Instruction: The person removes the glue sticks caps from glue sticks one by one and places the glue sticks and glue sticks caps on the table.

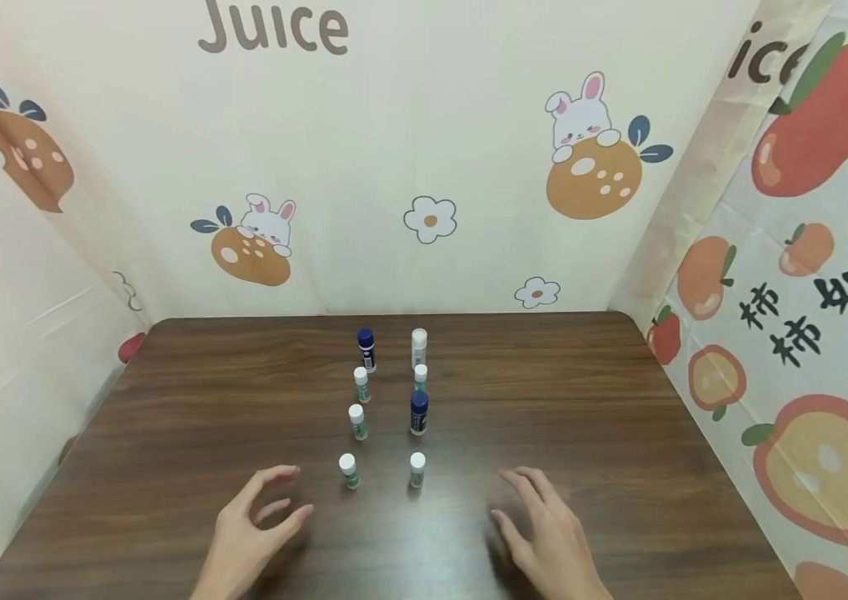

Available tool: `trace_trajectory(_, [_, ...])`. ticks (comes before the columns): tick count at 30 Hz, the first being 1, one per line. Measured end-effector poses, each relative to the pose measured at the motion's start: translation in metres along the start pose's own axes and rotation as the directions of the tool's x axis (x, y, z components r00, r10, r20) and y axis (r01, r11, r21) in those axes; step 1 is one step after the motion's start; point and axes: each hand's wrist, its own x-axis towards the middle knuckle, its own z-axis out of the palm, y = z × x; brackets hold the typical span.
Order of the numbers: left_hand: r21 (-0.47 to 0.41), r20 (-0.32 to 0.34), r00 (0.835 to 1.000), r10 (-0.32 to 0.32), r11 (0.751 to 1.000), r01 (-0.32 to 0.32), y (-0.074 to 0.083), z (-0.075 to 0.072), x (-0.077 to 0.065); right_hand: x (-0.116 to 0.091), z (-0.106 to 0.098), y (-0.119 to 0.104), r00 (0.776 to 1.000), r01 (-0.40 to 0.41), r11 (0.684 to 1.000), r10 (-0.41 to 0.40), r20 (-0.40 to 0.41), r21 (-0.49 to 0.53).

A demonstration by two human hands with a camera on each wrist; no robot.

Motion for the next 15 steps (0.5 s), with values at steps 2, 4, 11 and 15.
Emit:
trace_trajectory(2, [-0.036, 0.004, 1.0, -0.006, 0.999, 0.006, -0.001, 0.002, 0.002, 0.002, -0.001, -0.003, 1.0, 0.004, 0.999, -0.005, 0.016, 0.037])
trace_trajectory(4, [-0.059, 0.007, 1.0, -0.012, 0.998, 0.013, -0.002, 0.005, 0.003, 0.005, 0.0, -0.007, 1.0, 0.01, 0.997, -0.012, 0.025, 0.075])
trace_trajectory(11, [-0.146, 0.009, 0.999, -0.039, 0.989, 0.039, -0.005, 0.017, 0.007, 0.017, 0.002, -0.018, 0.998, 0.036, 0.982, -0.044, 0.038, 0.186])
trace_trajectory(15, [-0.193, 0.009, 0.999, -0.043, 0.98, 0.044, -0.005, 0.023, 0.009, 0.024, 0.003, -0.025, 0.998, 0.05, 0.975, -0.059, 0.036, 0.218])
